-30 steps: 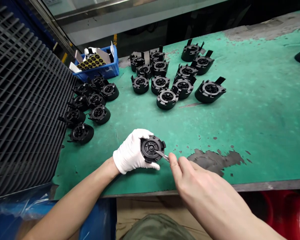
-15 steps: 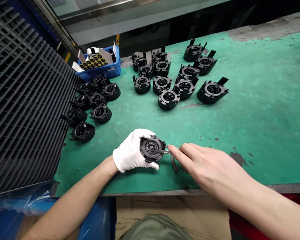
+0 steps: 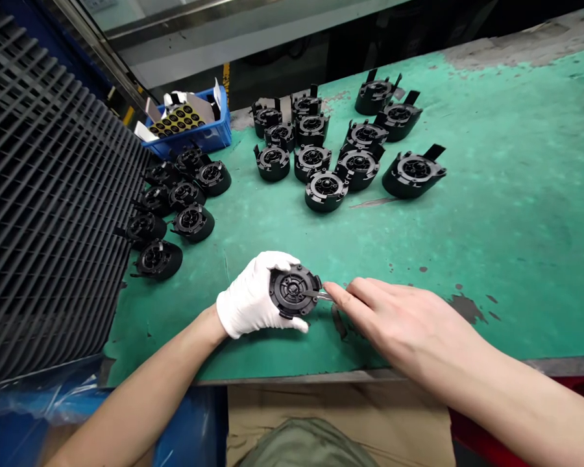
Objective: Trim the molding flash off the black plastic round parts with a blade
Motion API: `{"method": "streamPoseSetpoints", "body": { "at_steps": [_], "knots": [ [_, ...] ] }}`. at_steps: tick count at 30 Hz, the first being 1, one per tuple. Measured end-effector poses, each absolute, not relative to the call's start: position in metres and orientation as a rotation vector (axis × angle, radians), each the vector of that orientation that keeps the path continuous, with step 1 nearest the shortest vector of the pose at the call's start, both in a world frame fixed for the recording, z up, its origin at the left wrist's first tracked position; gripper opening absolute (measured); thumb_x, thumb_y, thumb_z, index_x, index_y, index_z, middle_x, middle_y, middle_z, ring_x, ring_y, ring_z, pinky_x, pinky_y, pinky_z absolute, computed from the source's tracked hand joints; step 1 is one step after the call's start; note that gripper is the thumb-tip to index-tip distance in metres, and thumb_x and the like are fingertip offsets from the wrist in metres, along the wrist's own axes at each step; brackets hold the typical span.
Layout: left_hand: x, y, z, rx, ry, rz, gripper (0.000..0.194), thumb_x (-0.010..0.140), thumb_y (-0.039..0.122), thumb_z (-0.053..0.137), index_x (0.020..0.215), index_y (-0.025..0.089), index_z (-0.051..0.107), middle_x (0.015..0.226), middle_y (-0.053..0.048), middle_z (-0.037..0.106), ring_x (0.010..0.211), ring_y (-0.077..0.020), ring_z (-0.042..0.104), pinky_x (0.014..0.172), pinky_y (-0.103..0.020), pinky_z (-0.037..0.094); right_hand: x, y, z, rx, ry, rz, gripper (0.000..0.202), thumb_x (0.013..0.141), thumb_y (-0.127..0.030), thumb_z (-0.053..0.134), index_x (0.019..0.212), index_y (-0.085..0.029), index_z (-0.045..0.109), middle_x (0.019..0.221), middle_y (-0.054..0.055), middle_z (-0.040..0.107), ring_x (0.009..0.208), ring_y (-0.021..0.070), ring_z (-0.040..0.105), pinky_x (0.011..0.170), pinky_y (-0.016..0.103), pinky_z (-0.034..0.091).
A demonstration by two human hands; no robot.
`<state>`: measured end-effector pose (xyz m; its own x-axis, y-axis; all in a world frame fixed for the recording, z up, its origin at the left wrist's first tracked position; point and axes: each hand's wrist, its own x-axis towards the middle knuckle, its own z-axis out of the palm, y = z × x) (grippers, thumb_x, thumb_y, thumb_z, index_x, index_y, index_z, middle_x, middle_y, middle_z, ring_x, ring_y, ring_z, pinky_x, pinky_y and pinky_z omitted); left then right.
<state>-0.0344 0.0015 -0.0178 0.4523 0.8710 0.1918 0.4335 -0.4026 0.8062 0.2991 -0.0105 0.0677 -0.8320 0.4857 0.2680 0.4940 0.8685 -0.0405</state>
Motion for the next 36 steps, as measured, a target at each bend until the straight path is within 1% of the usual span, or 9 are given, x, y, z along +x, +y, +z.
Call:
{"method": "streamPoseSetpoints", "body": {
  "at_steps": [3,6,11,17,21,24,28,33,36],
  "knots": [
    [-0.035,0.002,-0.017,2.013,1.089,0.792,0.121,0.06,0.088,0.123,0.149,0.026,0.071,0.154,-0.02,0.083,0.145,-0.0478,0.084,0.133,-0.069,0.07,0.305,-0.012,0.059,-0.76,-2.745,0.02,0.061,0.116,0.003,0.049,0.172,-0.014,0.065,0.101,0.006,0.071,0.074,0.0229,0.068,0.064,0.04,0.043],
    [-0.034,0.002,-0.016,2.007,1.109,0.772,0.119,0.059,0.085,0.124,0.148,0.027,0.071,0.154,-0.019,0.084,0.145,-0.0475,0.085,0.133,-0.069,0.07,0.311,-0.013,0.052,-0.774,-2.758,0.086,0.065,0.117,0.001,0.049,0.177,-0.017,0.063,0.105,0.008,0.073,0.079,0.025,0.07,0.065,0.041,0.045],
    [-0.035,0.002,-0.014,2.013,1.102,0.762,0.116,0.061,0.087,0.123,0.145,0.026,0.072,0.152,-0.02,0.084,0.144,-0.047,0.085,0.133,-0.069,0.069,0.312,-0.015,0.054,-0.818,-2.769,0.16,0.069,0.115,0.001,0.051,0.179,-0.02,0.066,0.106,0.008,0.074,0.08,0.025,0.07,0.068,0.04,0.047],
    [-0.035,0.001,-0.012,2.028,1.126,0.735,0.119,0.06,0.089,0.123,0.147,0.027,0.071,0.154,-0.02,0.083,0.145,-0.0474,0.084,0.132,-0.07,0.069,0.307,-0.008,0.053,-0.753,-2.772,0.047,0.063,0.114,0.001,0.048,0.172,-0.016,0.065,0.101,0.004,0.069,0.076,0.0217,0.066,0.066,0.039,0.039],
    [-0.034,0.001,-0.01,1.995,1.101,0.773,0.119,0.061,0.092,0.121,0.147,0.026,0.069,0.155,-0.021,0.084,0.146,-0.0474,0.084,0.133,-0.07,0.07,0.302,0.002,0.063,-0.683,-2.815,-0.029,0.056,0.11,0.003,0.052,0.16,-0.016,0.069,0.096,0.0,0.066,0.072,0.0192,0.063,0.066,0.039,0.04],
    [-0.033,0.002,-0.008,1.966,1.118,0.755,0.12,0.057,0.092,0.122,0.144,0.027,0.07,0.154,-0.02,0.084,0.146,-0.0476,0.085,0.133,-0.07,0.069,0.299,0.009,0.076,-0.613,-2.904,-0.055,0.05,0.109,0.003,0.057,0.153,-0.016,0.07,0.095,-0.001,0.067,0.07,0.0179,0.063,0.065,0.038,0.042],
    [-0.033,0.004,-0.006,1.942,1.138,0.705,0.12,0.053,0.09,0.124,0.141,0.027,0.073,0.151,-0.019,0.084,0.144,-0.0479,0.085,0.134,-0.071,0.069,0.3,0.016,0.077,-0.557,-2.937,-0.084,0.051,0.108,0.0,0.061,0.156,-0.015,0.07,0.093,-0.002,0.068,0.07,0.0184,0.064,0.064,0.039,0.041],
    [-0.034,0.005,-0.007,1.938,1.128,0.715,0.121,0.053,0.09,0.124,0.143,0.027,0.073,0.152,-0.02,0.084,0.145,-0.0484,0.084,0.135,-0.072,0.067,0.307,0.027,0.06,-0.548,-2.908,-0.045,0.067,0.101,0.002,0.06,0.163,-0.019,0.069,0.091,0.0,0.072,0.075,0.0209,0.064,0.068,0.039,0.042],
    [-0.033,0.005,-0.007,1.951,1.133,0.719,0.12,0.052,0.088,0.125,0.142,0.027,0.073,0.152,-0.019,0.084,0.144,-0.0478,0.084,0.134,-0.071,0.068,0.306,0.028,0.062,-0.51,-2.918,-0.011,0.062,0.102,0.0,0.059,0.161,-0.018,0.071,0.092,0.001,0.073,0.077,0.0209,0.067,0.068,0.038,0.043]
  ]
}}
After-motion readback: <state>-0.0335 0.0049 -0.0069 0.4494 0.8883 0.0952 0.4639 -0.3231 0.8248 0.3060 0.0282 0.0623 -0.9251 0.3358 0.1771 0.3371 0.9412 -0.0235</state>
